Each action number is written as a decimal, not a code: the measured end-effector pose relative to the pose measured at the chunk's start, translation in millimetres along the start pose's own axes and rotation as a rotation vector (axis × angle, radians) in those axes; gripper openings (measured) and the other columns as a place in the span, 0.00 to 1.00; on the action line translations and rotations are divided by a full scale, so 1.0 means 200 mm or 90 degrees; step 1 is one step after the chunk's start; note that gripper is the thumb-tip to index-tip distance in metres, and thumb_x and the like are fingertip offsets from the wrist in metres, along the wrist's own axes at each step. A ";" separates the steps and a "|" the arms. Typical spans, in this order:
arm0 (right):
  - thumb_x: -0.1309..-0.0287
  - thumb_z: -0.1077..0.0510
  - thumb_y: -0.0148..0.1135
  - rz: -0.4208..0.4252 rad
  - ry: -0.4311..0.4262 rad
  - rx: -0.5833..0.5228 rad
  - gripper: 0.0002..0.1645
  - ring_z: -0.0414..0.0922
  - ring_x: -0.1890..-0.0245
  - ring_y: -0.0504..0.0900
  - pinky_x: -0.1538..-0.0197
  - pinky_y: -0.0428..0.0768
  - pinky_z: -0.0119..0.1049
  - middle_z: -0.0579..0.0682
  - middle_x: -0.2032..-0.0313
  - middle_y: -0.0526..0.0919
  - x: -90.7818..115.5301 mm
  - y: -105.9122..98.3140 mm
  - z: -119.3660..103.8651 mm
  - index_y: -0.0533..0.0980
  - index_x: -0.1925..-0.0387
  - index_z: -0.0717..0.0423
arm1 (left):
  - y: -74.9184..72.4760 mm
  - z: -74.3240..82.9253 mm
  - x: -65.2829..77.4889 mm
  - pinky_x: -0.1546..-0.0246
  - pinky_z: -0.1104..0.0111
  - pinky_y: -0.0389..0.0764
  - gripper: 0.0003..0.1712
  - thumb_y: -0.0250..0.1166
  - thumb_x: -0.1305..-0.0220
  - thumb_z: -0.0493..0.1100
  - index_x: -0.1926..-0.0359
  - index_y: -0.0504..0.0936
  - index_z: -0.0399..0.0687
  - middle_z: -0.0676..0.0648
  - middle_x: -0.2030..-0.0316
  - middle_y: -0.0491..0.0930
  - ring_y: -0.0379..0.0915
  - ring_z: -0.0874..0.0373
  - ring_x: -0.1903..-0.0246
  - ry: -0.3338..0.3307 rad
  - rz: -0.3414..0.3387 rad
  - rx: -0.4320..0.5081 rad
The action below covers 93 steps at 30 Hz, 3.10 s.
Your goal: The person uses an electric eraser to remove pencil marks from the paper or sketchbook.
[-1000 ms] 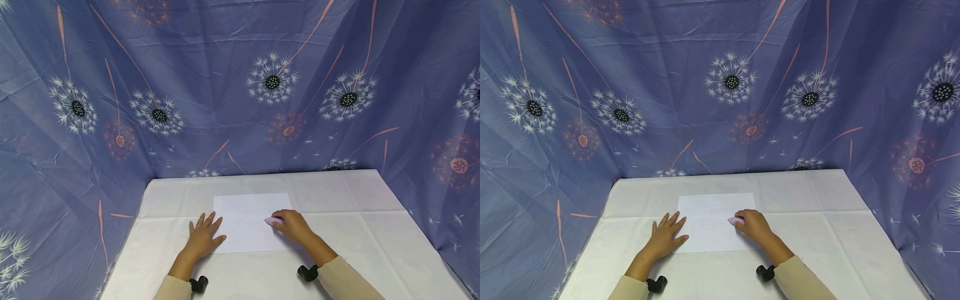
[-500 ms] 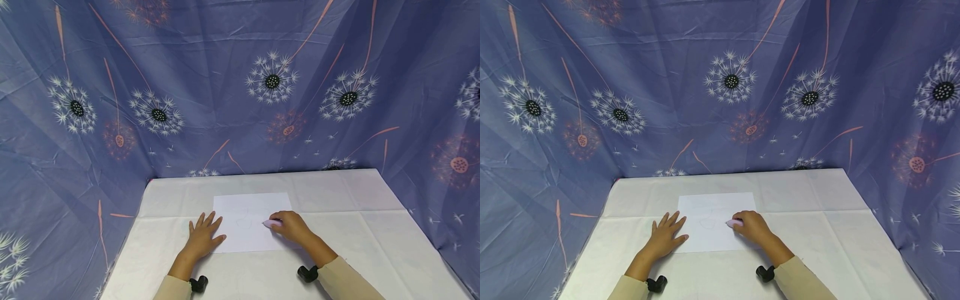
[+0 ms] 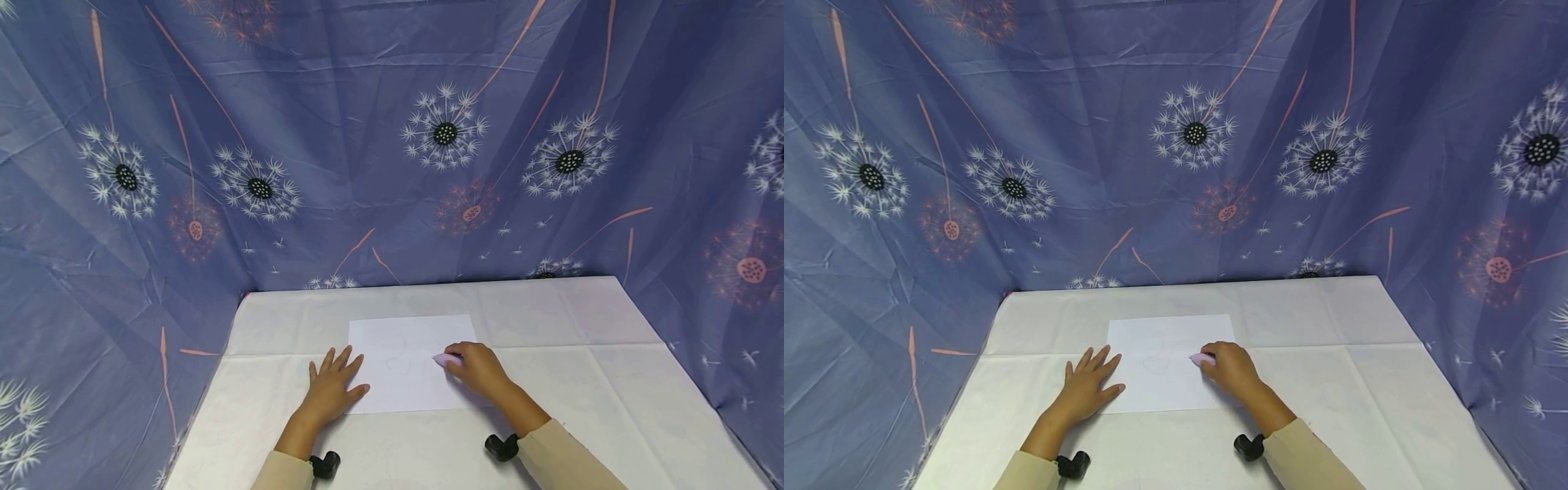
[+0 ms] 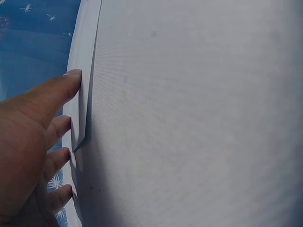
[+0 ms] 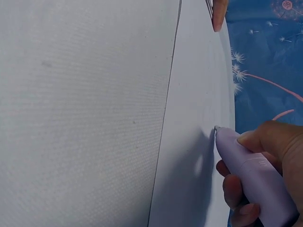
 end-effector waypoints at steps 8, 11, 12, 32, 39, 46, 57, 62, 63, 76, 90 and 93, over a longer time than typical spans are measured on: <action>0.48 0.60 0.75 0.028 0.004 0.018 0.10 0.47 0.63 0.86 0.56 0.82 0.45 0.50 0.61 0.91 0.00 -0.01 0.02 0.88 0.61 0.54 | -0.01 0.01 0.00 0.34 0.22 0.42 0.37 0.67 0.36 0.60 0.29 0.73 0.53 0.40 0.24 0.63 0.47 0.31 0.23 0.008 0.002 0.000; 0.48 0.60 0.75 0.025 0.006 0.013 0.10 0.46 0.63 0.86 0.56 0.82 0.44 0.49 0.61 0.91 0.00 -0.01 0.02 0.88 0.62 0.53 | -0.01 0.00 0.00 0.33 0.23 0.42 0.37 0.66 0.35 0.61 0.29 0.73 0.53 0.41 0.24 0.62 0.47 0.31 0.23 0.005 0.000 -0.005; 0.49 0.60 0.75 0.022 0.007 0.008 0.10 0.46 0.63 0.86 0.56 0.82 0.45 0.49 0.61 0.91 0.00 -0.01 0.02 0.88 0.62 0.53 | -0.01 0.01 0.00 0.33 0.23 0.42 0.37 0.66 0.35 0.61 0.29 0.73 0.53 0.41 0.24 0.62 0.47 0.31 0.23 0.006 0.000 -0.006; 0.48 0.59 0.75 0.020 0.011 0.003 0.10 0.44 0.63 0.85 0.56 0.82 0.44 0.49 0.62 0.90 0.01 -0.01 0.02 0.88 0.62 0.53 | 0.00 0.01 0.00 0.33 0.23 0.41 0.37 0.66 0.35 0.61 0.29 0.72 0.54 0.41 0.24 0.61 0.46 0.31 0.22 -0.001 -0.007 -0.003; 0.47 0.58 0.75 0.035 0.010 0.012 0.09 0.45 0.64 0.85 0.56 0.82 0.44 0.49 0.62 0.90 0.01 -0.02 0.03 0.87 0.62 0.53 | 0.00 0.00 0.00 0.33 0.23 0.40 0.38 0.66 0.35 0.61 0.28 0.72 0.54 0.42 0.23 0.61 0.45 0.32 0.22 -0.003 -0.007 0.001; 0.45 0.58 0.74 0.043 0.013 0.014 0.10 0.49 0.62 0.87 0.54 0.82 0.47 0.52 0.62 0.90 0.00 -0.03 0.04 0.87 0.60 0.55 | 0.00 -0.01 -0.01 0.33 0.23 0.40 0.38 0.66 0.35 0.62 0.28 0.72 0.54 0.42 0.23 0.61 0.45 0.32 0.22 0.000 -0.008 -0.002; 0.43 0.56 0.73 0.041 0.031 0.020 0.11 0.51 0.59 0.88 0.53 0.82 0.49 0.53 0.59 0.90 -0.01 -0.03 0.06 0.87 0.59 0.55 | 0.00 0.00 0.00 0.33 0.23 0.40 0.38 0.66 0.35 0.62 0.29 0.72 0.54 0.42 0.23 0.61 0.45 0.32 0.22 -0.001 -0.008 0.002; 0.44 0.57 0.73 0.032 0.044 0.007 0.11 0.51 0.58 0.87 0.52 0.82 0.49 0.53 0.58 0.90 -0.01 -0.04 0.07 0.87 0.58 0.54 | 0.00 0.00 0.00 0.33 0.23 0.40 0.38 0.66 0.35 0.61 0.29 0.72 0.54 0.42 0.23 0.61 0.45 0.32 0.22 -0.001 -0.010 0.000; 0.44 0.57 0.73 0.030 0.045 0.005 0.11 0.51 0.58 0.87 0.52 0.82 0.49 0.53 0.58 0.90 -0.01 -0.04 0.07 0.87 0.58 0.54 | 0.00 0.00 0.00 0.33 0.23 0.41 0.38 0.66 0.35 0.61 0.29 0.72 0.53 0.41 0.23 0.61 0.46 0.32 0.22 0.000 -0.008 0.000; 0.42 0.55 0.73 0.033 0.040 0.010 0.11 0.51 0.59 0.87 0.52 0.82 0.49 0.52 0.59 0.90 -0.02 -0.04 0.08 0.87 0.58 0.54 | 0.00 0.00 0.00 0.33 0.23 0.41 0.38 0.66 0.36 0.61 0.29 0.73 0.54 0.42 0.23 0.61 0.46 0.32 0.22 -0.003 -0.004 0.004; 0.46 0.57 0.74 0.022 0.017 -0.003 0.08 0.44 0.65 0.84 0.57 0.81 0.44 0.49 0.62 0.90 0.00 -0.02 0.05 0.88 0.62 0.52 | -0.01 0.00 0.00 0.33 0.23 0.41 0.38 0.67 0.36 0.61 0.29 0.73 0.53 0.42 0.24 0.61 0.46 0.32 0.22 -0.003 -0.004 0.003; 0.46 0.57 0.75 0.021 0.009 0.000 0.08 0.43 0.64 0.85 0.56 0.82 0.44 0.48 0.63 0.90 0.00 -0.01 0.04 0.88 0.63 0.51 | -0.01 0.00 0.00 0.33 0.23 0.41 0.38 0.67 0.36 0.61 0.29 0.73 0.54 0.42 0.23 0.61 0.46 0.32 0.22 -0.003 -0.005 0.002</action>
Point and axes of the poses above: each hand's wrist, its own x-axis away from the middle knuckle, its own y-axis out of the palm, z = x × y, the point moved 6 cm from there along -x, towards the middle knuckle
